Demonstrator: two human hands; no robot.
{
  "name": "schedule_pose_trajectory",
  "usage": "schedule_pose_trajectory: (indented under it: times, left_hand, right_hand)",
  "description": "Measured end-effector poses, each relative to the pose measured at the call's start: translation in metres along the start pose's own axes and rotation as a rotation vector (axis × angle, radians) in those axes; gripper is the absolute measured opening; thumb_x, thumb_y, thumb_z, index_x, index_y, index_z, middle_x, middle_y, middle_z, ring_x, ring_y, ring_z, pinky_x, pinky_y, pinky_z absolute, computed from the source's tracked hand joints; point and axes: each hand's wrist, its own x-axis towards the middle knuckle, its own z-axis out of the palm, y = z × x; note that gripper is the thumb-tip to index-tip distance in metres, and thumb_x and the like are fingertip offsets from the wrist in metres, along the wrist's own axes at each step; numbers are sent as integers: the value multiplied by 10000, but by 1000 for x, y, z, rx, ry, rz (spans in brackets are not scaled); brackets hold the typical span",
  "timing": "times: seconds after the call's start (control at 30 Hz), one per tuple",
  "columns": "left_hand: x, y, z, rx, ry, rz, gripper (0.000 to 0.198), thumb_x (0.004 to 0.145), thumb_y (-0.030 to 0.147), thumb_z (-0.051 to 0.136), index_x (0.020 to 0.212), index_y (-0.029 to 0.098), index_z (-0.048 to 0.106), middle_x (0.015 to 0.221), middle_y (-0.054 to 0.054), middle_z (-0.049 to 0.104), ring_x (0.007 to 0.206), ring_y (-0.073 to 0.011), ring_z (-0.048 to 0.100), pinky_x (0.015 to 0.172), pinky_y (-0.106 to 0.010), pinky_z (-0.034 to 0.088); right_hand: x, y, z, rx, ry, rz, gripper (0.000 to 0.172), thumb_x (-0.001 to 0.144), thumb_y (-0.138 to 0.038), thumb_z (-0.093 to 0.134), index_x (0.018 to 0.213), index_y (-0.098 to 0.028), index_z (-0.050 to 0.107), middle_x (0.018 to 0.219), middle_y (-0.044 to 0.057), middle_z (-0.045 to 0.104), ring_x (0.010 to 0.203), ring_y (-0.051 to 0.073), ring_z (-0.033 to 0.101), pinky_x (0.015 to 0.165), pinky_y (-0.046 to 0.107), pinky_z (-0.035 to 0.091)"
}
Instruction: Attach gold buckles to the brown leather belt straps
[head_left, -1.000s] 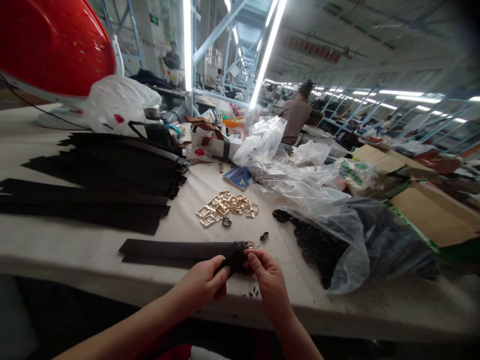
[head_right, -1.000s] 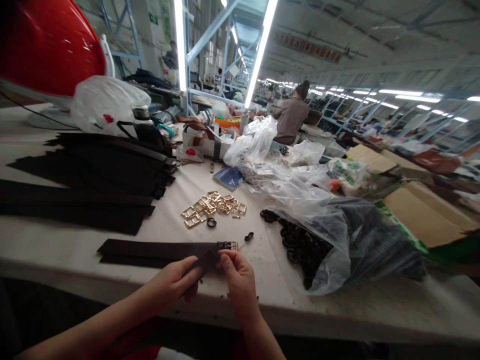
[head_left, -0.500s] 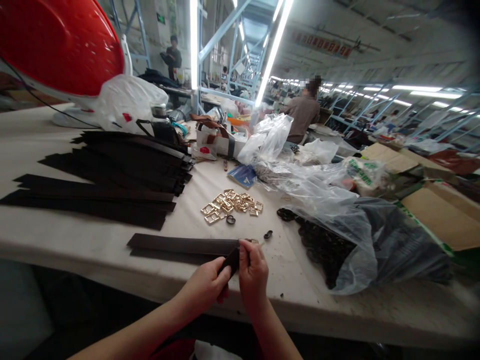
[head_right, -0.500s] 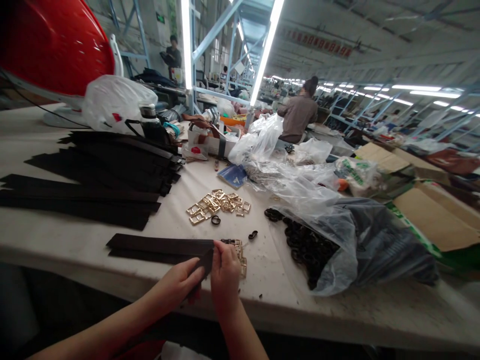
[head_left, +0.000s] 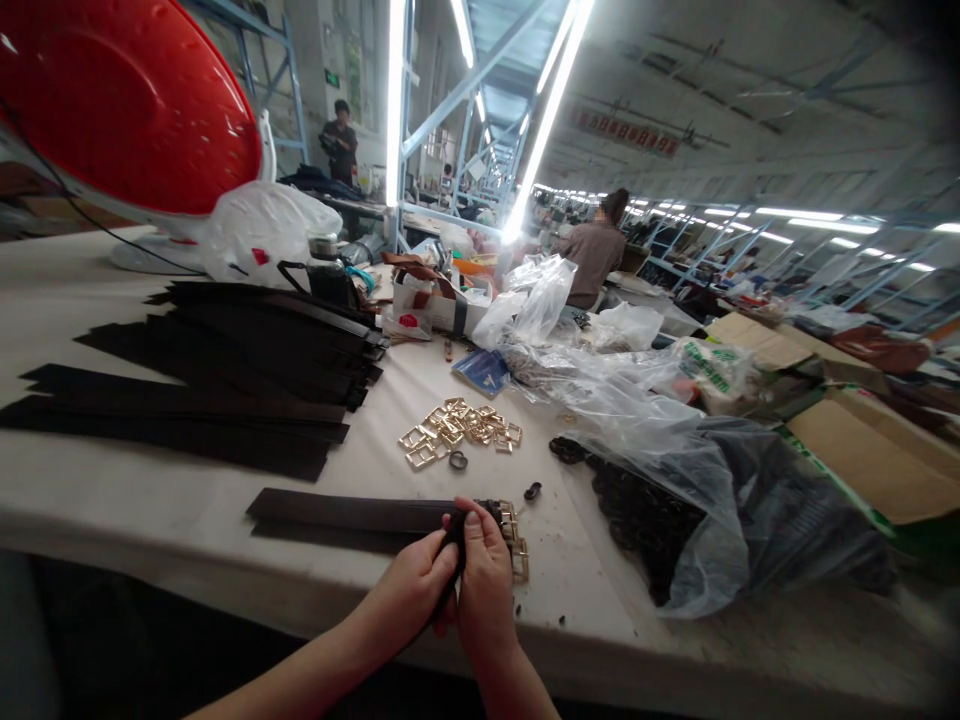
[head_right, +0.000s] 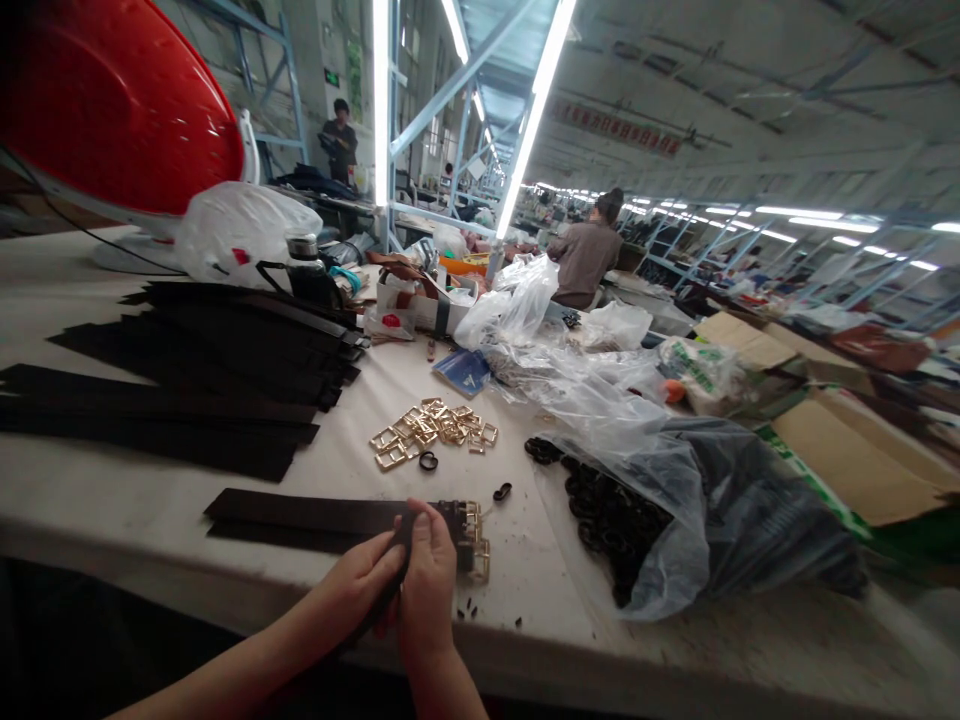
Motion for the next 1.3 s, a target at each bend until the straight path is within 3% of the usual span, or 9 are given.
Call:
schedule_pose_trajectory:
  times: [0.23, 0.5, 0.63, 0.7, 0.8, 0.93, 1.07, 1.2, 1.3]
  left_hand:
    - [-9, 9, 0, 5, -18, -3, 317, 828, 451, 355, 763, 170, 487, 585, 8, 545, 449, -131, 497, 408, -223, 404]
    - [-11, 20, -16, 152, -118, 9, 308, 847, 439, 340, 728, 178, 453, 475, 35, 518, 406, -115, 476, 418, -206, 375]
    - [-14, 20, -27, 171, -216, -35, 149, 783, 277, 471, 869, 162, 510, 616, 21, 602, 574, -131, 560, 558, -215, 431]
    - [-15, 18, -29, 133, -231, -72, 347, 756, 234, 487, 1095, 172, 447, 619, 42, 594, 581, -127, 556, 570, -215, 436]
    - [-9, 12, -33, 64, -130, -85, 599, 780, 373, 464, 1285, 162, 220, 520, 78, 515, 443, -116, 480, 454, -211, 412]
    - [5, 8, -44, -4, -49, -88, 639, 750, 621, 401, 1173, 149, 319, 441, 78, 484, 363, -111, 442, 371, -196, 360]
    - [18, 6, -54, -57, -50, -190, 554, 674, 715, 421, 817, 181, 439, 434, 64, 484, 350, -96, 445, 357, -185, 353]
    - [26, 0, -51, -104, -71, -243, 565, 641, 740, 431, 765, 189, 428, 429, 62, 503, 346, -92, 447, 366, -182, 344]
    - [26, -1, -53, -111, -77, -226, 530, 672, 700, 448, 765, 178, 442, 519, 30, 578, 397, -94, 499, 416, -185, 349]
  right_hand:
    - [-5, -1, -5, -287, -12, -437, 253, 853, -341, 437, 953, -209, 628, 948, 62, 587, 878, 180, 561, 799, 330, 443]
    - [-8, -13, -9, 270, -169, 184, 279, 770, -397, 583, 936, -174, 609, 871, 59, 663, 829, 189, 612, 766, 324, 457]
    - [-2, -22, -15, 288, -43, 137, 285, 723, -377, 647, 927, -182, 608, 865, 45, 683, 838, 164, 606, 805, 295, 435]
    - [-1, -24, -13, 320, 34, 109, 306, 723, -376, 646, 966, -202, 583, 863, 28, 683, 825, 155, 607, 796, 290, 439]
    - [-5, -21, -3, 280, -84, 82, 327, 743, -340, 628, 1033, -211, 547, 929, 28, 670, 878, 169, 603, 817, 302, 436]
    - [15, -20, -5, -34, -322, -89, 316, 806, -338, 536, 1087, -194, 515, 1046, 62, 628, 967, 196, 580, 840, 315, 436]
    - [94, -31, -34, -1050, -42, -338, 267, 885, -302, 356, 1013, -159, 541, 956, 76, 624, 866, 159, 585, 775, 259, 434]
    - [174, -31, -44, -1346, -46, -278, 185, 805, -209, 467, 902, -145, 610, 980, 123, 615, 885, 210, 573, 771, 292, 404]
    - [199, -23, -39, -1463, -73, -187, 166, 747, -168, 504, 839, -126, 636, 921, 155, 633, 841, 243, 591, 701, 307, 410]
